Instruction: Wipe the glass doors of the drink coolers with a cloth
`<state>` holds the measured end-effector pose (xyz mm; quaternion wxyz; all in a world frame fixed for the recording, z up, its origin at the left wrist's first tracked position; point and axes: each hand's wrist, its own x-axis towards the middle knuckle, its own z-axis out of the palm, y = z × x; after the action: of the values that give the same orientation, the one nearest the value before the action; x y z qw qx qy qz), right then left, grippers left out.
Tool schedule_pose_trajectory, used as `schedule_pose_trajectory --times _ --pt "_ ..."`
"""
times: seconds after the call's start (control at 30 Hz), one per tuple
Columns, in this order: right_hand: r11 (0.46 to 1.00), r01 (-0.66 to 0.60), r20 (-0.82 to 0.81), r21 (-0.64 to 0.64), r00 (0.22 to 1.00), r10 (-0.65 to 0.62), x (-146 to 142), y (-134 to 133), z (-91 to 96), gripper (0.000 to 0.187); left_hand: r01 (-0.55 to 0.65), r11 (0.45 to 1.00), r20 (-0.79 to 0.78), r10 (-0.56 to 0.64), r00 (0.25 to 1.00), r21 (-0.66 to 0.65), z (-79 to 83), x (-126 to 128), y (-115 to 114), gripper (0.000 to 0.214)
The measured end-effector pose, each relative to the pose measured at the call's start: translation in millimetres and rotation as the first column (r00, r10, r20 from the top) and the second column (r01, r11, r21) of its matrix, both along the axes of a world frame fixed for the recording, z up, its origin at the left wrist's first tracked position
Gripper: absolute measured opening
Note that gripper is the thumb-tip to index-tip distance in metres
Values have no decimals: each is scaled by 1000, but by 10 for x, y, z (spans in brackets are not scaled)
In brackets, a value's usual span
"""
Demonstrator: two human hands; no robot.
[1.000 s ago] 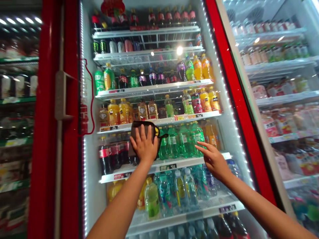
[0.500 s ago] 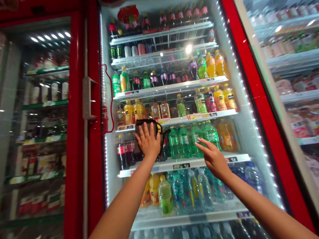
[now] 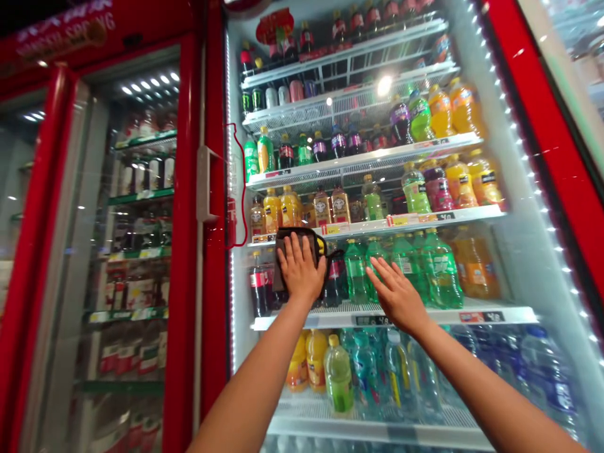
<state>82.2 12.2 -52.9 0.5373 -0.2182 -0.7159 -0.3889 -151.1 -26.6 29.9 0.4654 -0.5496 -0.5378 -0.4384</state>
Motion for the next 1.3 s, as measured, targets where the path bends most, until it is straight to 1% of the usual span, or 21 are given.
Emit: schedule_pose_trajectory --times 0.13,0.2,0.23,0.27,0.3,0.37,0.43,0.5,0.57,0.6,0.7,0.77,0.83,0.9,0.97,1.03,1.1,1.17,1.23,1.27,1.3 --pt "1000 18 7 -4 1000 -18 21 -13 -74 70 -21 998 -116 15 993 -54 -743 -87 -78 95" --pt "1000 14 9 -24 1000 -14 28 -30 -79 71 -37 994 -208 15 978 -103 -966 -64 -125 101" --pt "999 12 8 -31 1000 -11 30 -36 -78 71 -37 991 -264 1 965 -130 -973 -48 -140 100" --pt "999 9 8 -36 1000 -8 31 -40 -77 70 -32 987 -316 -19 948 -156 -907 -34 -144 97" --pt "999 5 6 -37 1000 -5 32 -41 -77 71 -23 984 -354 -40 935 -174 -780 -24 -137 92" --pt "999 4 6 -34 1000 -4 34 -42 -79 72 -6 985 -352 -57 934 -174 -419 -22 -98 82" --pt "999 10 10 -30 1000 -9 34 -43 -82 74 -5 993 -209 -19 978 -115 -83 -50 -49 75" --pt "999 13 9 -30 1000 -13 34 -47 -86 75 -23 1000 21 24 1000 -20 55 -106 -20 71" --pt "1000 13 5 -21 1000 -13 37 -55 -96 75 -25 999 127 20 992 35 -65 -169 -22 70" --pt "1000 17 12 -13 1000 -16 40 -60 -104 75 -7 999 89 4 996 32 -199 -194 -33 71" --pt "999 36 113 32 993 -39 59 -73 -139 71 61 995 -224 -76 972 -75 -622 -214 -80 78" --pt "997 33 228 69 972 -48 75 -77 -164 67 67 988 -357 -112 928 -136 -694 -196 -101 79" --pt "995 6 323 95 946 -36 87 -75 -180 64 63 985 -390 -121 913 -159 -523 -196 -102 76" --pt "993 -23 378 113 925 -22 92 -69 -187 62 55 987 -332 -102 938 -148 -215 -240 -90 72" --pt "991 -39 396 130 918 -16 91 -65 -188 61 28 995 -165 -44 985 -96 39 -333 -80 70" --pt "991 -46 398 129 917 -9 89 -64 -188 60 -27 999 73 28 997 -24 80 -453 -85 68" --pt "993 -53 393 107 920 7 88 -64 -191 62 -83 996 263 72 962 29 -128 -563 -110 67" --pt "994 -53 391 93 920 12 91 -64 -198 63 -91 995 279 78 957 33 -477 -623 -152 68" --pt "994 -43 395 96 919 2 97 -61 -207 63 -32 999 87 34 996 -31 -768 -629 -194 73" --pt "994 -36 398 101 918 -7 100 -58 -211 63 2 997 -38 -5 999 -77 -833 -620 -207 74" --pt "994 -29 399 109 917 -17 105 -53 -215 63 26 993 -146 -44 988 -118 -827 -612 -211 75"
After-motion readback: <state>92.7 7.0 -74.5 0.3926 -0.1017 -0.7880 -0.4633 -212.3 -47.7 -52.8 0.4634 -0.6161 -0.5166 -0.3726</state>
